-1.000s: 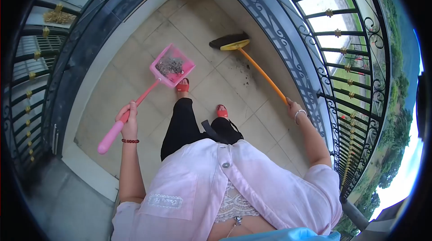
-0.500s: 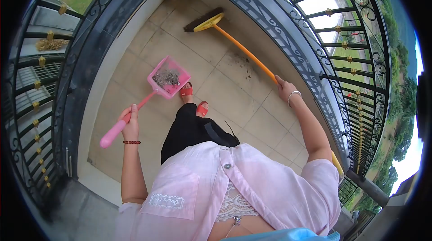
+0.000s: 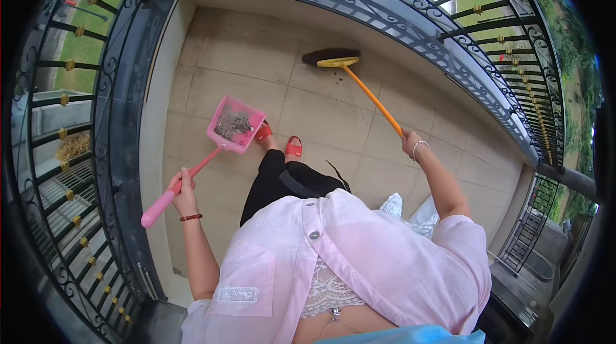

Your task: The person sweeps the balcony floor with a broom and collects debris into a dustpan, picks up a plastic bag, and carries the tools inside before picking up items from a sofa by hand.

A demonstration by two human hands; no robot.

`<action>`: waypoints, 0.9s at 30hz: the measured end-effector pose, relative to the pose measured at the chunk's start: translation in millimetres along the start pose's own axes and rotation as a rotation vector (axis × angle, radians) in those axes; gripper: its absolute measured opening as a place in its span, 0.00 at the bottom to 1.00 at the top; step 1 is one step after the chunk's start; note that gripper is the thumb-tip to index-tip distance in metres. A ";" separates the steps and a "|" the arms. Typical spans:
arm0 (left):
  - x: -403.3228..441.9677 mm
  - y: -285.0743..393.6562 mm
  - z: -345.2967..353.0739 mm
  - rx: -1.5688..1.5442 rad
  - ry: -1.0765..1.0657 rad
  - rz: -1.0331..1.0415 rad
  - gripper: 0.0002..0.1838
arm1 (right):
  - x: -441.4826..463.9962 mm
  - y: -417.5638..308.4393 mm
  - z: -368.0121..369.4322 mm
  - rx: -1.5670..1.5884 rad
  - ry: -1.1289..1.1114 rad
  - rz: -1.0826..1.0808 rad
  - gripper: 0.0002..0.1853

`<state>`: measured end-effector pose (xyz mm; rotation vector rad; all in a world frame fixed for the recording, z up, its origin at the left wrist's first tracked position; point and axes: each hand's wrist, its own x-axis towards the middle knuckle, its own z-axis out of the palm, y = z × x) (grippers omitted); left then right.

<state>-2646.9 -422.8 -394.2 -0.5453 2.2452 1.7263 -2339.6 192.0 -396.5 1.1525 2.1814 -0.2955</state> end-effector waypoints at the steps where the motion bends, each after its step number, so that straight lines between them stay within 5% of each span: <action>1: 1.4 6.6 3.0 0.030 -0.004 0.007 0.18 | -25.6 8.3 2.0 0.029 0.008 0.019 0.22; 7: 9.0 43.5 25.5 0.068 -0.079 0.024 0.17 | -79.8 34.2 3.3 0.392 -0.016 0.206 0.21; 10: -22.3 62.8 69.2 0.117 -0.119 0.059 0.16 | 8.6 44.5 52.4 0.412 0.068 0.143 0.21; 13: -23.0 88.8 85.6 0.162 -0.162 0.072 0.16 | -25.4 22.6 60.7 0.538 -0.038 0.274 0.22; 19: -12.6 122.3 99.6 0.147 -0.219 0.049 0.15 | -135.3 88.3 145.1 0.578 0.158 0.144 0.23; 23: -12.9 147.5 126.2 0.169 -0.262 0.096 0.15 | -155.7 81.0 108.8 0.544 0.182 0.221 0.22; 27: 3.3 183.4 157.8 0.194 -0.357 0.149 0.14 | -110.0 69.8 57.7 0.923 0.077 0.573 0.21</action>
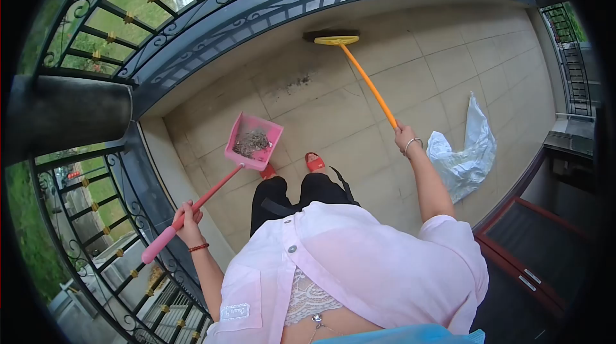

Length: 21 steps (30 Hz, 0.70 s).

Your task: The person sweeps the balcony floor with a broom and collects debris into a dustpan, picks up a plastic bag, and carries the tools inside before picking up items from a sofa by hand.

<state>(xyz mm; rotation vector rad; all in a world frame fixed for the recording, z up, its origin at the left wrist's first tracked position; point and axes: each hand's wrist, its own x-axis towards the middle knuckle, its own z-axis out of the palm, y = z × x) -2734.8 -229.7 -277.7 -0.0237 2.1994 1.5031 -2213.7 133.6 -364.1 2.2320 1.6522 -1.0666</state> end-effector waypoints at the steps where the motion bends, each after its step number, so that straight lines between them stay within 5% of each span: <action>1: 9.2 7.6 1.0 0.021 -0.013 -0.001 0.14 | 8.8 -10.1 4.1 0.094 -0.005 0.150 0.22; 4: 45.0 24.5 4.9 0.031 -0.068 0.004 0.14 | 118.7 29.4 51.9 0.161 0.190 0.057 0.19; 10: 173.9 59.5 18.6 0.097 -0.207 -0.010 0.14 | 185.9 -81.6 142.4 0.103 0.173 0.209 0.13; 14: 277.6 68.1 14.3 0.173 -0.383 0.024 0.15 | 74.8 -113.1 275.8 -0.026 0.187 0.153 0.16; 21: 405.1 120.1 64.1 0.293 -0.739 0.140 0.15 | -208.9 -249.3 379.3 0.105 -0.008 0.292 0.21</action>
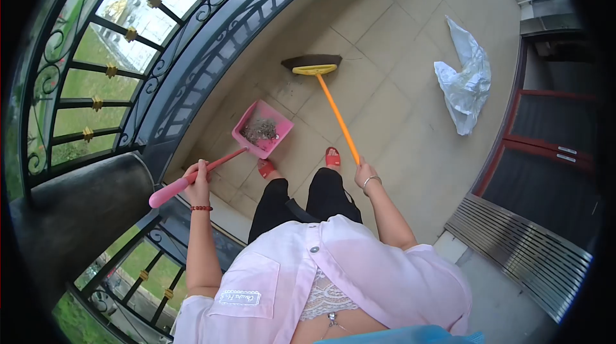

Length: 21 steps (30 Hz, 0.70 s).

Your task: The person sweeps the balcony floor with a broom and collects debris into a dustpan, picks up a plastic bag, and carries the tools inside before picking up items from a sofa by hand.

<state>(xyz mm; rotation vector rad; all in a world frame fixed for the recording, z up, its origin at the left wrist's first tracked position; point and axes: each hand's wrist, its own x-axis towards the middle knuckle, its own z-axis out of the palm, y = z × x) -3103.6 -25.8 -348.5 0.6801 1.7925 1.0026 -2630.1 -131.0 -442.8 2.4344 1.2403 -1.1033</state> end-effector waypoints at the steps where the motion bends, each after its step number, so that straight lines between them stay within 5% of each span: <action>1: 15.6 -0.8 -4.6 0.033 -0.039 0.045 0.14 | -27.5 -0.6 4.7 -0.019 -0.017 0.012 0.23; 7: 77.6 -5.3 5.0 0.155 -0.099 0.233 0.14 | -69.7 3.5 -4.2 0.098 0.116 0.076 0.24; 16: 137.8 12.3 33.9 0.300 -0.192 0.210 0.14 | 144.3 20.7 5.6 0.198 0.199 0.201 0.17; 21: 162.0 27.2 60.3 0.440 -0.234 0.366 0.17 | 70.2 -18.7 71.0 0.280 0.115 0.228 0.18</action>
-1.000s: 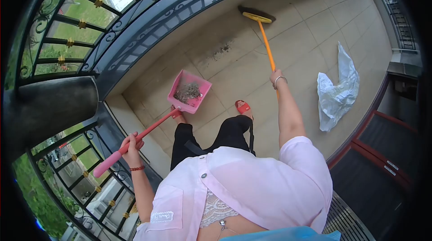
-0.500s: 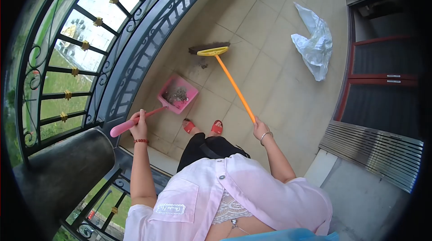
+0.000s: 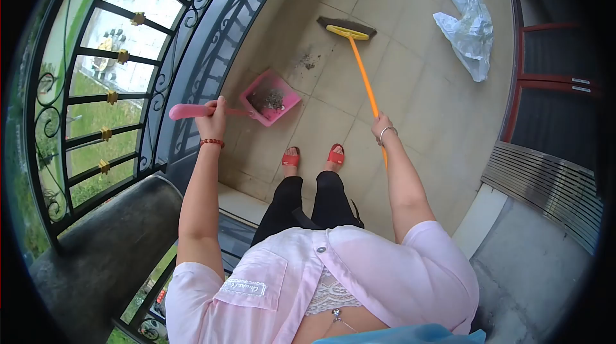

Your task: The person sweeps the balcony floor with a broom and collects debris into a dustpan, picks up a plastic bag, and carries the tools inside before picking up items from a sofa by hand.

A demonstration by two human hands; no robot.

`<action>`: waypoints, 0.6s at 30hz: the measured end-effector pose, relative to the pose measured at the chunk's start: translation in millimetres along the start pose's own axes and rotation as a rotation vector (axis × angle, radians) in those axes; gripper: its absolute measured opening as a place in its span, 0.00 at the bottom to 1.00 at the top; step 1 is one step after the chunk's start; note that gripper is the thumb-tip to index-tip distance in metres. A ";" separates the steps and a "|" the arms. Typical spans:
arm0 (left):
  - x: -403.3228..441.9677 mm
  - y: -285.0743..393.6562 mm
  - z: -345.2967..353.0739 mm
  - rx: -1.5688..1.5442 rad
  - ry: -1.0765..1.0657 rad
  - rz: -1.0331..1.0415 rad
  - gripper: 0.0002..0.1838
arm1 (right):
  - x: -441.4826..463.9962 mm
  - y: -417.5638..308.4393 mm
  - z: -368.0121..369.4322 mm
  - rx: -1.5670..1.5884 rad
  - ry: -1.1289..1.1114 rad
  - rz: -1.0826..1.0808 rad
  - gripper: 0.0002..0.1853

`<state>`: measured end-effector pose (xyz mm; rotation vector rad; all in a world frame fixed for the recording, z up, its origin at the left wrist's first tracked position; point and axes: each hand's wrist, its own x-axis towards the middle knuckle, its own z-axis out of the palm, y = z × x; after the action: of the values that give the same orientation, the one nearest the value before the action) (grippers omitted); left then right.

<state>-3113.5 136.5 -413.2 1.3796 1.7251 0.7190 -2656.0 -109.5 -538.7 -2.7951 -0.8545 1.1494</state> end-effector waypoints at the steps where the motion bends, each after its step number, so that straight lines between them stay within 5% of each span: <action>1: 7.4 1.6 2.7 -0.002 -0.001 -0.002 0.17 | -27.6 -0.8 21.9 -0.005 -0.011 -0.024 0.19; 6: 38.6 12.2 10.2 0.173 0.110 0.004 0.18 | -188.2 -26.3 104.0 0.028 0.037 -0.187 0.23; 10: 55.0 14.5 12.8 0.232 0.080 0.023 0.16 | -273.6 -32.9 80.1 0.040 -0.109 -0.095 0.24; 14: 51.4 17.0 7.6 0.231 0.048 -0.013 0.16 | -292.9 -46.5 43.5 0.054 -0.173 -0.009 0.23; 18: 36.3 28.3 1.2 0.218 0.033 0.073 0.16 | -214.8 -49.9 37.5 -0.005 -0.016 -0.101 0.22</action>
<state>-3101.1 178.5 -399.1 1.5937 1.8293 0.6103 -2830.1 -178.6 -416.3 -2.7149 -0.9884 1.1580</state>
